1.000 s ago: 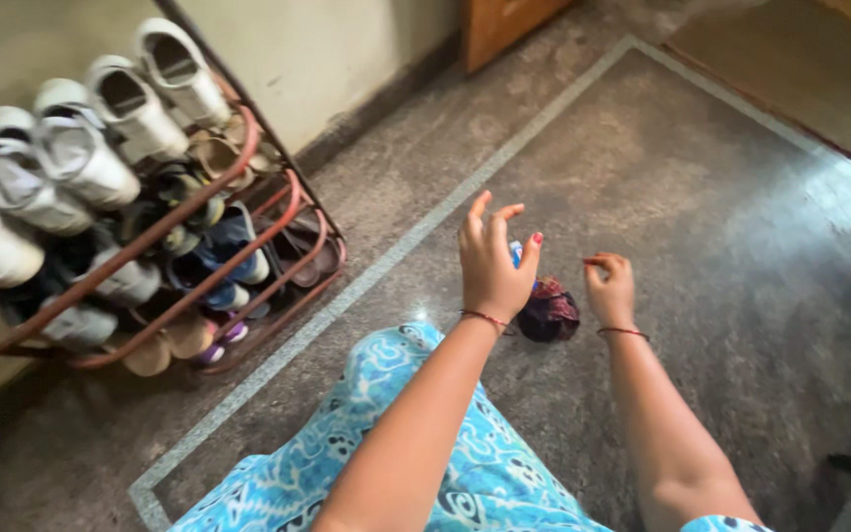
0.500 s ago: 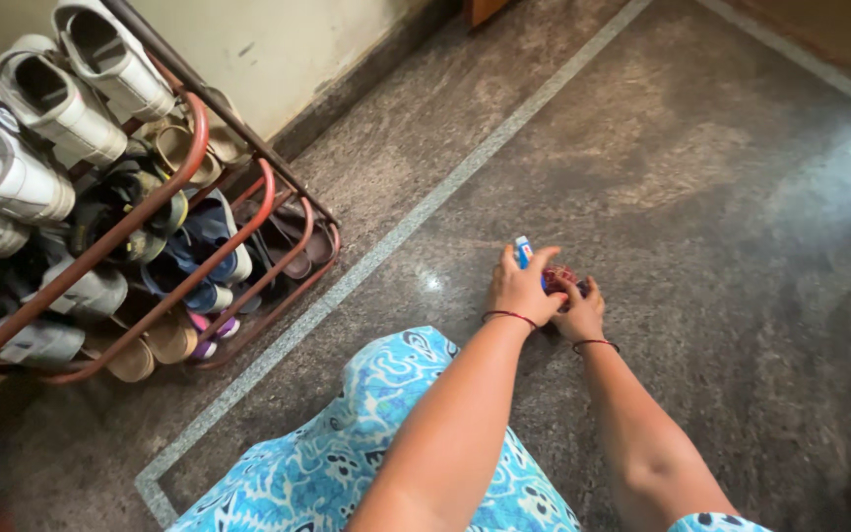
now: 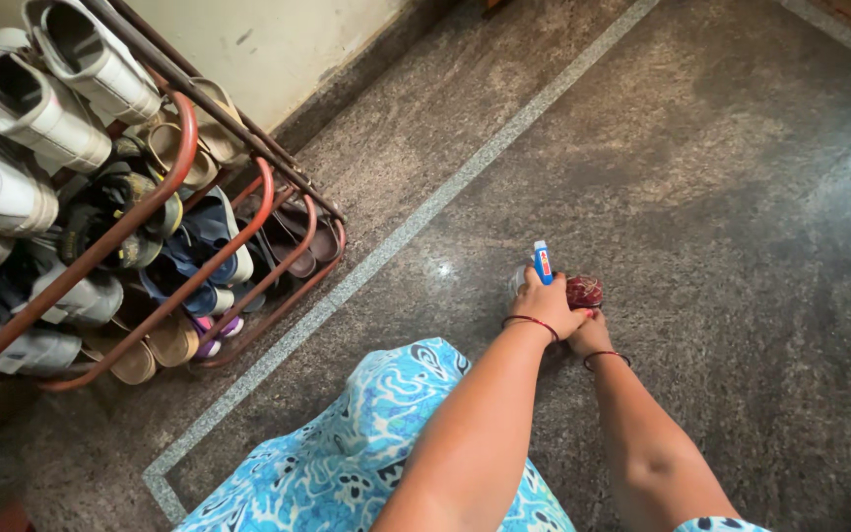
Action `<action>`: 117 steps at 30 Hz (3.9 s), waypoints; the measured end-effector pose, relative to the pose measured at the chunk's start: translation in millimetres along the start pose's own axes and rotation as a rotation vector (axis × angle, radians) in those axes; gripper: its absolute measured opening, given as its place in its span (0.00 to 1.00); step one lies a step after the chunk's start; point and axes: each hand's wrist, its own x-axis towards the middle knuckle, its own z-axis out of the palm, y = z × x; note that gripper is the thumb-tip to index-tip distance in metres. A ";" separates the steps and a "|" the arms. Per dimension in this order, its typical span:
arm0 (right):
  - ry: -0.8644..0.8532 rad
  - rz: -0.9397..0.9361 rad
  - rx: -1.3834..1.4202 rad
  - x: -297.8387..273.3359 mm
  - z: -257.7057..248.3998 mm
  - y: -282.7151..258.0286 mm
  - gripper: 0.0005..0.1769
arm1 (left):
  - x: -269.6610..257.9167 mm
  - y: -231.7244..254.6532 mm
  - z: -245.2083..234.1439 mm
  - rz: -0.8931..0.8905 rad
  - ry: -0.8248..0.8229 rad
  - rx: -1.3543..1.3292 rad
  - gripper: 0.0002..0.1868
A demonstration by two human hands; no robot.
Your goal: The person cleans a metal shoe rack by spraying it with a cleaning solution and wiping it with a cloth. They then adjust the shoes on the rack and place a white cloth inside one of the shoes.
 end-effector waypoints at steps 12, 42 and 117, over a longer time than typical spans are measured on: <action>0.750 0.049 0.960 26.7 -79.8 -12.5 0.12 | -14.2 7.1 -17.7 0.016 0.092 -0.034 0.40; 0.425 -1.094 0.368 -166.2 -178.7 -595.2 0.34 | -322.2 -282.7 -353.8 0.024 1.586 0.014 0.11; 0.531 -1.050 0.251 111.4 -218.3 -696.3 0.30 | -293.2 -327.6 -438.2 -0.261 0.596 0.273 0.44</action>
